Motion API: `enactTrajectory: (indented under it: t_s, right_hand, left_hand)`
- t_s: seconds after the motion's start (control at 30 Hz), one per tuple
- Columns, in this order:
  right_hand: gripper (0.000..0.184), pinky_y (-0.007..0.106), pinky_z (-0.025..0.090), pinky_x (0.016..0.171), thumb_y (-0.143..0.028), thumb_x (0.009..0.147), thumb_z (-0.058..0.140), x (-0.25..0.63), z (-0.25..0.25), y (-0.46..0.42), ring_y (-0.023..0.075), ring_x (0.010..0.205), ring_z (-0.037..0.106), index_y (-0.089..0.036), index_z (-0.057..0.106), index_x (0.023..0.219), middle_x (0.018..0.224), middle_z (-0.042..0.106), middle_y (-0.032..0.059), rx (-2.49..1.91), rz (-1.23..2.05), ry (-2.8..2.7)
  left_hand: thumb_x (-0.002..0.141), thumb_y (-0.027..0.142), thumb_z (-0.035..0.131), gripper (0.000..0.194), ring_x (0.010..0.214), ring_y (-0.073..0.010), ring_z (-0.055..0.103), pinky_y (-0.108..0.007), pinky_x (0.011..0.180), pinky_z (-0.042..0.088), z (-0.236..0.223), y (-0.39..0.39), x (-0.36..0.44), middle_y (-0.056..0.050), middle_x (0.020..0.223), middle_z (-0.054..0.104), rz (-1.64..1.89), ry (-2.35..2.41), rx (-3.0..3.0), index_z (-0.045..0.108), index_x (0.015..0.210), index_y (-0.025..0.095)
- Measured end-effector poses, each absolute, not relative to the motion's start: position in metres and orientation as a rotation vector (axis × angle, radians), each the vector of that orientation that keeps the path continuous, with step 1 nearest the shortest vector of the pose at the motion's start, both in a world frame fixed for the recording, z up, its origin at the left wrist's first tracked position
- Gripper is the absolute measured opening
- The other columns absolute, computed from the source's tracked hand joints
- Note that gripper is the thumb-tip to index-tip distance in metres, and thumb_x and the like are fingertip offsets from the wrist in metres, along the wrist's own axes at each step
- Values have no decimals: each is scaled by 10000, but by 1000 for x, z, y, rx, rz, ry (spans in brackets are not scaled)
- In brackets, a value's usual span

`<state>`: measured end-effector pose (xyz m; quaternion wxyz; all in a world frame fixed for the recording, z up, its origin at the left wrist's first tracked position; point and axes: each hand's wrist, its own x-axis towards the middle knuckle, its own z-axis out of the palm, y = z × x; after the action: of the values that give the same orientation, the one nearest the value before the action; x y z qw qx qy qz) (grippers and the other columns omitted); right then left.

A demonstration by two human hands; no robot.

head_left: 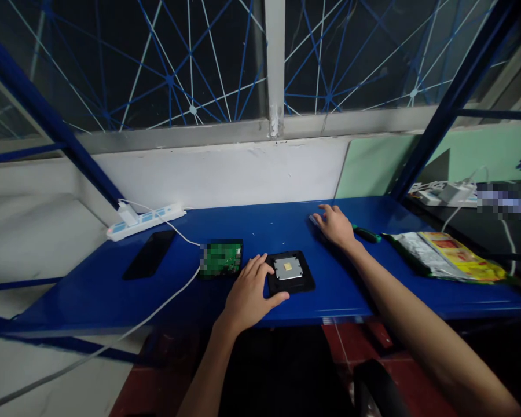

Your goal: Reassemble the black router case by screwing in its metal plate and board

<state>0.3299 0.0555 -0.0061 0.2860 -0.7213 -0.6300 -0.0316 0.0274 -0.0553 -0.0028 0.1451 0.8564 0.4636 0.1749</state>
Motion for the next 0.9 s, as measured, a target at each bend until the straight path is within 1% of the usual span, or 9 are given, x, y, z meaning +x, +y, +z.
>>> enactTrajectory:
  t_s: [0.13, 0.23, 0.33, 0.43, 0.57, 0.63, 0.73, 0.9]
  right_hand:
    - [412, 367, 503, 741, -393, 968, 451, 353, -4, 43, 279, 900, 670, -183, 599, 1290, 1068, 679, 136, -1813, -103, -1666]
    - [391, 360, 501, 734, -414, 954, 467, 375, -5, 35, 254, 830, 662, -193, 635, 1229, 999, 701, 112, -1731, -115, -1626]
    - [429, 376, 502, 753, -407, 975, 399, 388, -5, 35, 242, 767, 645, -136, 620, 1223, 925, 710, 126, -1685, -145, -1484]
    - [419, 373, 504, 759, -408, 968, 406, 391, -5, 38, 238, 760, 649, -131, 648, 1168, 891, 720, 126, -1637, -139, -1424]
    - [373, 374, 510, 788, -397, 948, 446, 386, -4, 40, 236, 766, 656, -151, 685, 1093, 914, 741, 126, -1578, -113, -1431]
    - [372, 374, 511, 790, -393, 950, 442, 384, -3, 40, 236, 767, 653, -151, 691, 1083, 923, 744, 128, -1562, -111, -1427]
    - [371, 362, 509, 789, -384, 955, 433, 386, -3, 38, 228, 765, 651, -151, 696, 1073, 920, 744, 123, -1547, -117, -1423]
    - [360, 352, 505, 794, -388, 950, 443, 390, -2, 39, 227, 785, 660, -155, 706, 1034, 933, 750, 124, -1537, -115, -1419]
  left_hand:
    - [854, 500, 720, 413, 1476, -354, 349, -596, 1152, 376, -2, -56, 28, -160, 1557, 426, 515, 1359, 2466, 550, 1105, 220]
    - [848, 498, 727, 410, 1465, -349, 371, -589, 1139, 394, -3, -55, 26, -149, 1547, 444, 534, 1365, 2465, 556, 1104, 227]
    - [849, 498, 723, 409, 1463, -349, 373, -587, 1133, 399, -1, -55, 25, -142, 1543, 451, 526, 1359, 2490, 558, 1110, 230]
    - [839, 503, 731, 425, 1458, -360, 376, -586, 1123, 409, 6, -57, 31, -145, 1533, 464, 462, 1356, 2530, 565, 1113, 223]
    - [821, 547, 740, 457, 1464, -362, 359, -570, 1135, 399, 10, -63, 55, -156, 1509, 488, 387, 1283, 2610, 580, 1086, 211]
    - [827, 572, 725, 478, 1470, -362, 345, -558, 1152, 381, 8, -65, 72, -169, 1521, 469, 373, 1242, 2638, 579, 1093, 202]
    - [857, 619, 667, 508, 1477, -367, 331, -564, 1169, 351, 5, -67, 98, -181, 1544, 433, 363, 1193, 2665, 567, 1123, 199]
    - [879, 661, 602, 587, 1488, -396, 298, -587, 1165, 342, 9, -60, 133, -194, 1570, 391, 286, 1136, 2667, 526, 1220, 190]
